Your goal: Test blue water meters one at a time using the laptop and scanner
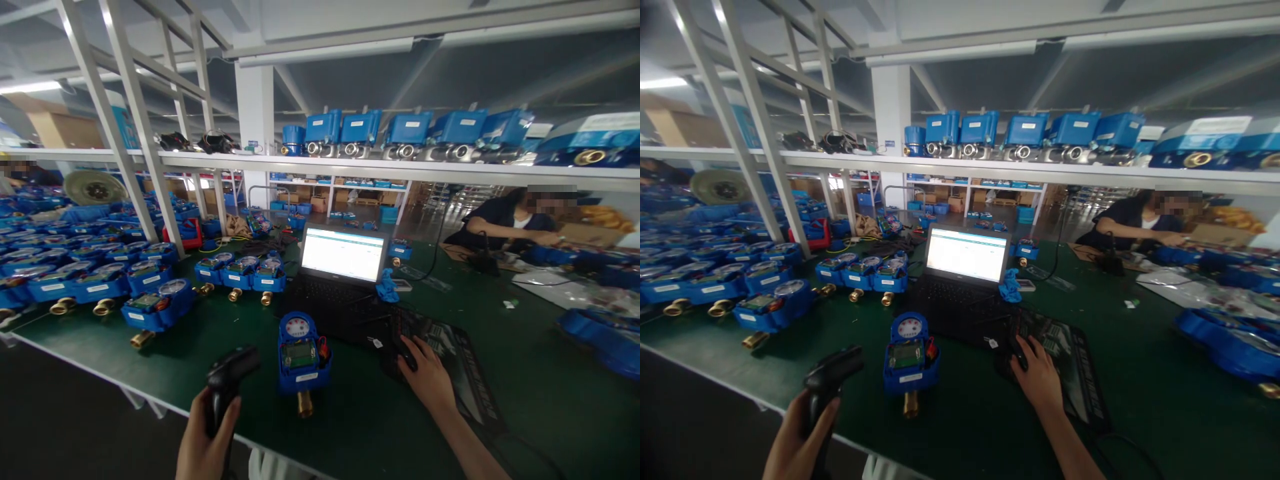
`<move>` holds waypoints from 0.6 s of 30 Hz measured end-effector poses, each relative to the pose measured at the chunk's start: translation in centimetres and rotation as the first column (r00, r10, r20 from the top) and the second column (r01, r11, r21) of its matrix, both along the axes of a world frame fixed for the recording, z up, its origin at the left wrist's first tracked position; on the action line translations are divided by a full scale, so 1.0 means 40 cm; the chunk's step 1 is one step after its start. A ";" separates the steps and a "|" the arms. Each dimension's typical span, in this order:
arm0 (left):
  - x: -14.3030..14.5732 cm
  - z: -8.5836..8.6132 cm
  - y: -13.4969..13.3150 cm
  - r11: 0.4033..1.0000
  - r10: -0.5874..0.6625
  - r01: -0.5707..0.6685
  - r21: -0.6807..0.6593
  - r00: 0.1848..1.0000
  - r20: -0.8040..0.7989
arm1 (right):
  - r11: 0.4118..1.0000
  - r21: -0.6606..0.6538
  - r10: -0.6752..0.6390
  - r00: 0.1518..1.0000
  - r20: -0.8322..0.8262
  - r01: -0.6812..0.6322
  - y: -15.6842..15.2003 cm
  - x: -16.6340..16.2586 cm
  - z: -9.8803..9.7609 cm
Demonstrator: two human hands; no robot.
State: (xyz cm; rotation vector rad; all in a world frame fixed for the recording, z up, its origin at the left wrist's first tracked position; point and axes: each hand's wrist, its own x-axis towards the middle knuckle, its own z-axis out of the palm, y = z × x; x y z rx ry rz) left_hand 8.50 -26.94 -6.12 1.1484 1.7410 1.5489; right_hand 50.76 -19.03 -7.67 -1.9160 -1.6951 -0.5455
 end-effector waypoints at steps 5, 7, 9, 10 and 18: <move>-0.057 -0.012 0.131 0.988 -0.148 0.137 -0.076 0.975 -0.165 | 1.000 0.008 0.001 1.000 -0.024 -0.001 0.002 0.001 -0.003; -0.059 -0.014 0.161 0.969 -0.241 0.221 -0.107 0.940 -0.241 | 1.000 0.001 -0.021 0.999 -0.036 0.021 0.001 0.001 -0.002; -0.058 -0.011 0.181 0.954 -0.299 0.274 -0.125 0.910 -0.288 | 0.999 -0.015 -0.029 0.999 -0.041 0.029 0.001 0.001 -0.001; -0.059 -0.008 0.189 0.949 -0.313 0.286 -0.130 0.901 -0.302 | 0.999 -0.023 -0.031 0.999 -0.039 0.030 0.000 0.001 -0.001; -0.083 -0.041 0.200 0.974 -0.209 0.227 -0.006 0.887 -0.412 | 0.999 -0.035 -0.043 0.999 -0.032 0.042 -0.002 0.004 -0.001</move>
